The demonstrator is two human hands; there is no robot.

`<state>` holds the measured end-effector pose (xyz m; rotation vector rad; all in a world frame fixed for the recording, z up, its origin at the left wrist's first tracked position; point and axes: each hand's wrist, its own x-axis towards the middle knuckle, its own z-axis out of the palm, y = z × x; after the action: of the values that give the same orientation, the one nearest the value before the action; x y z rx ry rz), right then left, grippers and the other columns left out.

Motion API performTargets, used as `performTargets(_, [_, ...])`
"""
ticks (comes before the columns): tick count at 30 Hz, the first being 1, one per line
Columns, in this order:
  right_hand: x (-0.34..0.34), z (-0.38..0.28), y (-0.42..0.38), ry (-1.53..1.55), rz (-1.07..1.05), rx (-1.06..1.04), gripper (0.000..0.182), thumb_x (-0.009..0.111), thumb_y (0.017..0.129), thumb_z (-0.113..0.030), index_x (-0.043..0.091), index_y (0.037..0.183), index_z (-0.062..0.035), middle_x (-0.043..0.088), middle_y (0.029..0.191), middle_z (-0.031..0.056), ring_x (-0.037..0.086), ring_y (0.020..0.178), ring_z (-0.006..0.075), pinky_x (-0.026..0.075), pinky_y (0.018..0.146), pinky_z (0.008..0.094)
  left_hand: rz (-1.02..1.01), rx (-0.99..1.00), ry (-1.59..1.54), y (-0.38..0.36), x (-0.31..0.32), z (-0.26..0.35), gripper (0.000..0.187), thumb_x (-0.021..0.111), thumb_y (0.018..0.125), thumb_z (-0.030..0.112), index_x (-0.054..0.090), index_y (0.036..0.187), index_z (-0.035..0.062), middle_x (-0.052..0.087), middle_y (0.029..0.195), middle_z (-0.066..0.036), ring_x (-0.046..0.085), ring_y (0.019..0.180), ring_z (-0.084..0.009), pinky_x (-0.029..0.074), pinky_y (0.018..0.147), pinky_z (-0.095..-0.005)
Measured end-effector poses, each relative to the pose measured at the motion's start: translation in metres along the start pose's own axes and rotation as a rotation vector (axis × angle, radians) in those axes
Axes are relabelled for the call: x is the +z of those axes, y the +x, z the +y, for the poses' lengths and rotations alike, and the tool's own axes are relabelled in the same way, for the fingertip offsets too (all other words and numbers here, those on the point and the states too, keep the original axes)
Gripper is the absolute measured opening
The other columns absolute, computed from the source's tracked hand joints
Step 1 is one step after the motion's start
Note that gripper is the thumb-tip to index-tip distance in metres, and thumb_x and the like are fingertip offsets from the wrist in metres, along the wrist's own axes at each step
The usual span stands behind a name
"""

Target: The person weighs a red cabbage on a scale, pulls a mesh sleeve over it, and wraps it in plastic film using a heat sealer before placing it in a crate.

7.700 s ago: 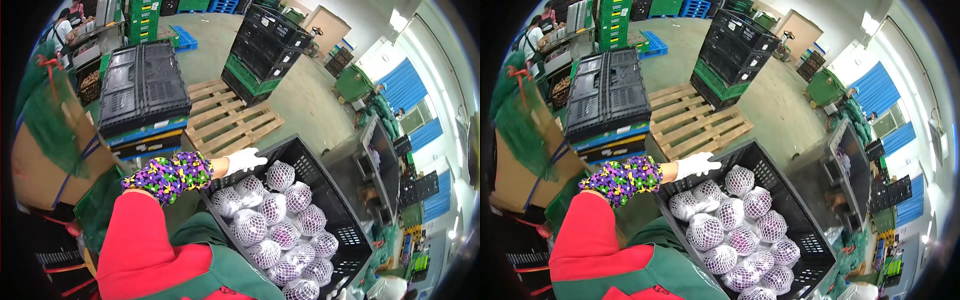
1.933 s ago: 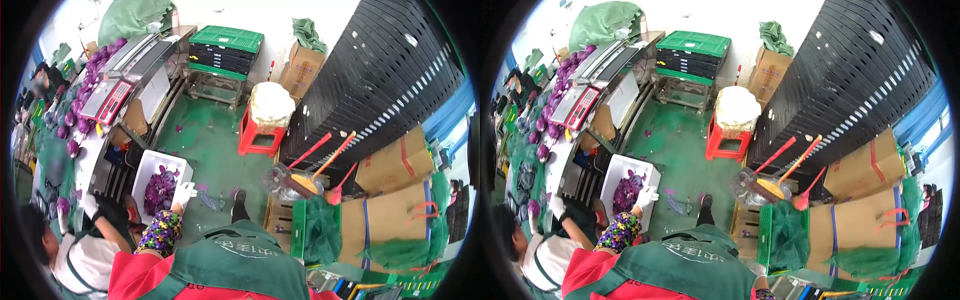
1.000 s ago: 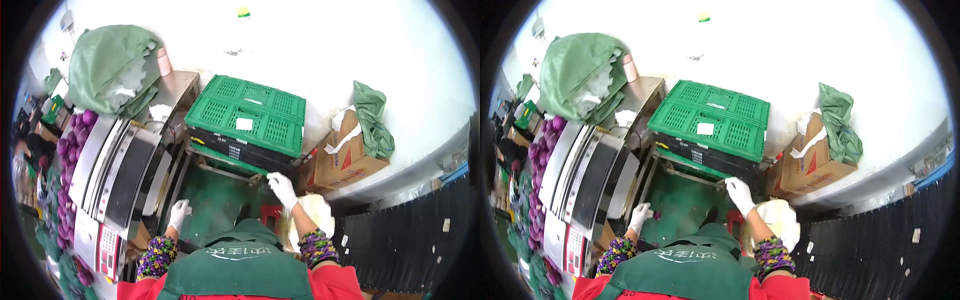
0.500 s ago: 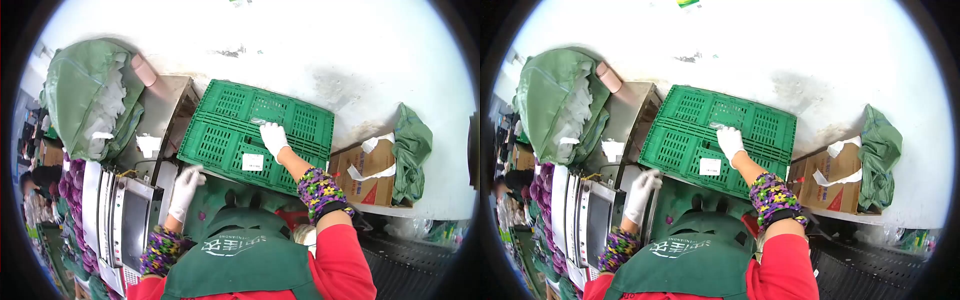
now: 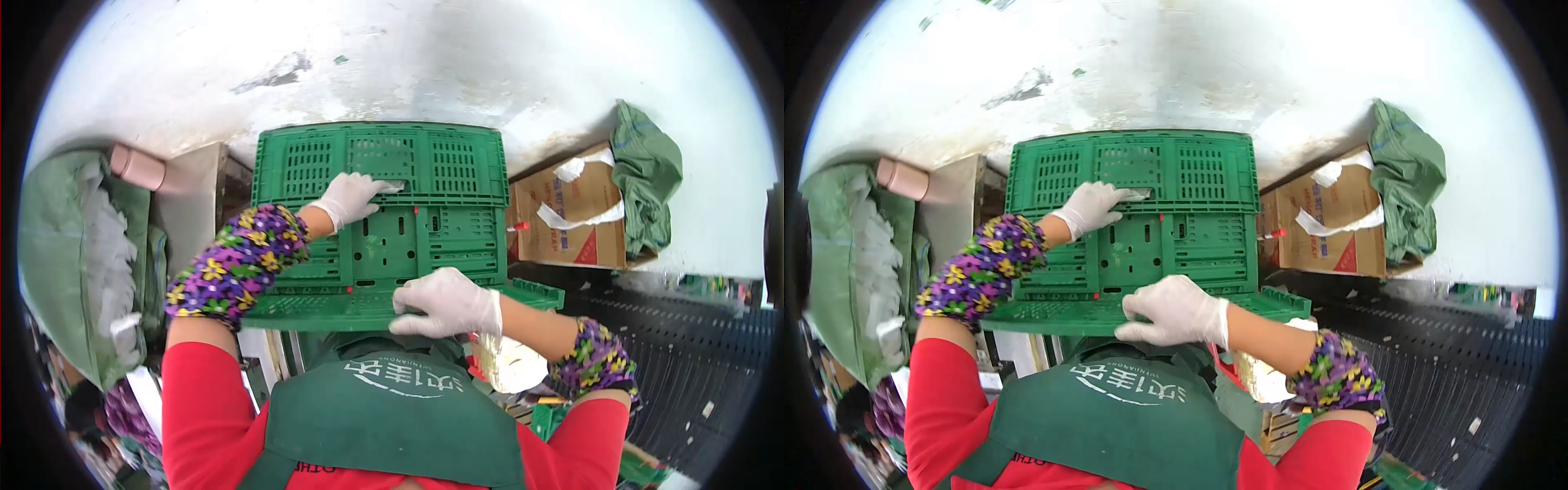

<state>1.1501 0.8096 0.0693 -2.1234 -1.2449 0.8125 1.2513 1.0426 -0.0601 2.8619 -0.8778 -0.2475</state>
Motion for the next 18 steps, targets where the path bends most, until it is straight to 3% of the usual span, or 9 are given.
performTargets(2, [0.011, 0.026, 0.021, 0.245, -0.031, 0.144, 0.043, 0.053, 0.091, -0.047, 0.065, 0.082, -0.0072, 0.065, 0.076, 0.0183, 0.065, 0.075, 0.0358, 0.051, 0.067, 0.0462, -0.006, 0.058, 0.109, 0.008, 0.029, -0.004, 0.042, 0.069, 0.080, 0.028, 0.058, 0.118, 0.0132, 0.064, 0.085, -0.010, 0.064, 0.087, -0.0282, 0.050, 0.075, -0.0403])
performTargets(4, [0.022, 0.060, 0.045, 0.059, -0.047, 0.282, 0.037, 0.055, 0.089, -0.042, 0.069, 0.086, -0.0077, 0.067, 0.081, 0.0173, 0.066, 0.079, 0.0363, 0.052, 0.072, 0.0463, -0.011, 0.108, 0.221, 0.011, 0.029, -0.008, 0.043, 0.070, 0.080, 0.030, 0.058, 0.117, 0.0136, 0.064, 0.084, -0.010, 0.063, 0.088, -0.0276, 0.049, 0.074, -0.0401])
performTargets(6, [0.028, 0.083, 0.060, -0.549, -0.310, 0.198, 0.031, 0.060, 0.085, -0.038, 0.073, 0.095, -0.0116, 0.068, 0.098, 0.0118, 0.065, 0.095, 0.0320, 0.051, 0.080, 0.0442, 0.025, 0.056, 0.186, 0.007, -0.001, -0.006, 0.045, 0.072, 0.077, 0.033, 0.057, 0.115, 0.0137, 0.064, 0.083, -0.008, 0.064, 0.081, -0.0267, 0.050, 0.068, -0.0389])
performTargets(8, [0.033, 0.098, 0.066, -0.661, -0.380, 0.174, 0.029, 0.062, 0.084, -0.037, 0.073, 0.100, -0.0148, 0.066, 0.106, 0.0090, 0.061, 0.103, 0.0291, 0.048, 0.085, 0.0445, 0.351, 0.066, 0.134, 0.004, -0.029, -0.011, 0.053, 0.074, 0.076, 0.032, 0.053, 0.121, 0.0134, 0.064, 0.076, -0.009, 0.064, 0.065, -0.0263, 0.050, 0.058, -0.0381])
performTargets(9, [0.035, 0.102, 0.067, -0.775, -0.459, 0.141, 0.029, 0.064, 0.082, -0.036, 0.073, 0.104, -0.0181, 0.063, 0.114, 0.0062, 0.057, 0.111, 0.0261, 0.046, 0.090, 0.0449, 0.430, 0.066, 0.001, 0.007, -0.045, -0.020, 0.058, 0.074, 0.076, 0.032, 0.050, 0.125, 0.0137, 0.066, 0.078, -0.009, 0.067, 0.067, -0.0259, 0.051, 0.060, -0.0387])
performTargets(12, [0.037, 0.110, 0.065, -0.869, -0.548, 0.118, 0.031, 0.066, 0.081, -0.036, 0.071, 0.110, -0.0235, 0.060, 0.118, 0.0039, 0.049, 0.120, 0.0221, 0.040, 0.096, 0.0460, 0.690, -0.205, 0.022, 0.040, -0.094, -0.043, 0.031, 0.069, 0.083, 0.021, 0.056, 0.109, 0.0121, 0.068, 0.087, -0.008, 0.068, 0.074, -0.0268, 0.052, 0.064, -0.0400])
performTargets(14, [0.039, 0.108, 0.067, -0.894, -0.520, 0.088, 0.032, 0.067, 0.080, -0.035, 0.069, 0.111, -0.0261, 0.061, 0.114, 0.0022, 0.054, 0.115, 0.0229, 0.040, 0.097, 0.0469, 0.825, -0.241, 0.055, 0.058, -0.109, -0.055, 0.023, 0.066, 0.084, 0.016, 0.059, 0.105, 0.0134, 0.066, 0.088, -0.007, 0.065, 0.081, -0.0266, 0.051, 0.071, -0.0401])
performTargets(16, [0.038, 0.105, 0.072, -0.870, -0.554, 0.121, 0.032, 0.067, 0.079, -0.035, 0.069, 0.110, -0.0278, 0.062, 0.114, -0.0003, 0.057, 0.111, 0.0220, 0.038, 0.097, 0.0476, 0.871, -0.340, 0.392, 0.068, -0.105, -0.062, 0.022, 0.061, 0.083, 0.009, 0.060, 0.104, 0.0149, 0.063, 0.090, -0.006, 0.060, 0.087, -0.0271, 0.048, 0.076, -0.0402])
performTargets(18, [0.032, 0.107, 0.072, -0.868, -0.541, 0.082, 0.028, 0.063, 0.080, -0.037, 0.071, 0.104, -0.0247, 0.067, 0.107, 0.0020, 0.061, 0.104, 0.0197, 0.038, 0.097, 0.0466, 0.935, -0.170, 0.322, 0.058, -0.093, -0.052, 0.028, 0.058, 0.080, 0.005, 0.061, 0.106, 0.0168, 0.059, 0.095, -0.005, 0.058, 0.088, -0.0263, 0.046, 0.074, -0.0389])
